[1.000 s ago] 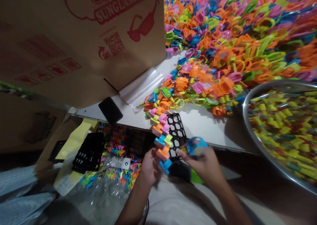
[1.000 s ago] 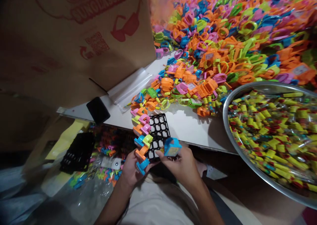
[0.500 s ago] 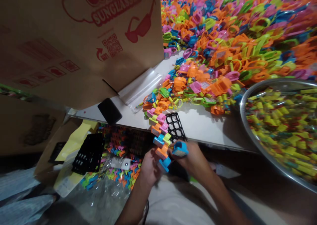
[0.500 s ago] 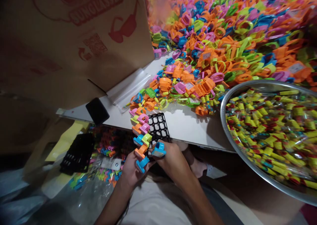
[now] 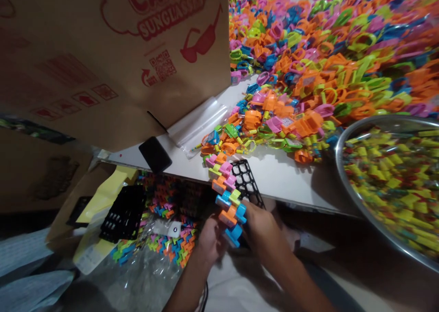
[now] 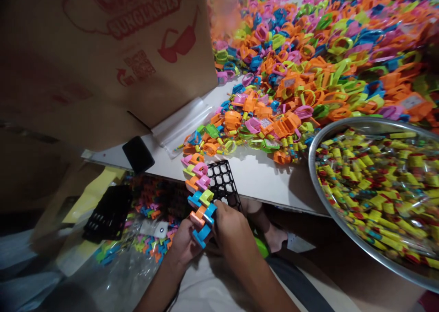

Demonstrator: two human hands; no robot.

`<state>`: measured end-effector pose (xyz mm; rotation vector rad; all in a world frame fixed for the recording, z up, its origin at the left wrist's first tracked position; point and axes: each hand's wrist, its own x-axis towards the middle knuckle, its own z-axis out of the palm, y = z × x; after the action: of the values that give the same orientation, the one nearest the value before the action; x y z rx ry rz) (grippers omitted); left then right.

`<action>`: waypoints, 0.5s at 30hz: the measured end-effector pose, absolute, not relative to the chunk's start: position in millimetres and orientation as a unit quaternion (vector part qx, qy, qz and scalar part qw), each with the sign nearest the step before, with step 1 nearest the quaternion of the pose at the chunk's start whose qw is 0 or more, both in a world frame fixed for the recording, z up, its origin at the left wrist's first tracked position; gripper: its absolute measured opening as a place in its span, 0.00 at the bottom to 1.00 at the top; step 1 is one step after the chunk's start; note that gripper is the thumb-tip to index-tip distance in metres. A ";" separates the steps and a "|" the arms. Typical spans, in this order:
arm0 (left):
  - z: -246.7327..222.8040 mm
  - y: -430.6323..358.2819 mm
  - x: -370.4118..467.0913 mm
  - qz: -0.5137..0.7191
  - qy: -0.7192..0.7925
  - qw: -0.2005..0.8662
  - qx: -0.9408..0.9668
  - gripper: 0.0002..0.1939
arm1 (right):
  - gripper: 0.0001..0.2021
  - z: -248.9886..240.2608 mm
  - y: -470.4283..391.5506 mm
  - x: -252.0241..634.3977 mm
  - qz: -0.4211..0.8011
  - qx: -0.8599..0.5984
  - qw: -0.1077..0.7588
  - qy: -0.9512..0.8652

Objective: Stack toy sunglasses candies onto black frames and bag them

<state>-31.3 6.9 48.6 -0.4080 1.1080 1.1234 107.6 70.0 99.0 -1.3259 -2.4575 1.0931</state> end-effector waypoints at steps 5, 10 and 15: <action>61.0 1.9 -37.4 0.543 0.463 0.674 -0.193 0.10 | 0.18 120.6 71.2 106.7 0.355 -0.427 -0.003 -0.831; 63.8 -12.8 -56.8 0.576 0.517 0.624 -0.107 0.13 | 0.10 143.9 115.3 108.6 0.279 -0.390 0.019 -0.877; 62.6 -10.0 -67.0 0.574 0.529 0.618 -0.094 0.15 | 0.10 142.1 181.7 70.3 0.073 -0.496 0.031 -0.865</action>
<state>-67.0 -10.0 62.6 -0.2166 1.2165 1.3203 70.3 181.7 142.1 -1.5281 -2.6651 0.2236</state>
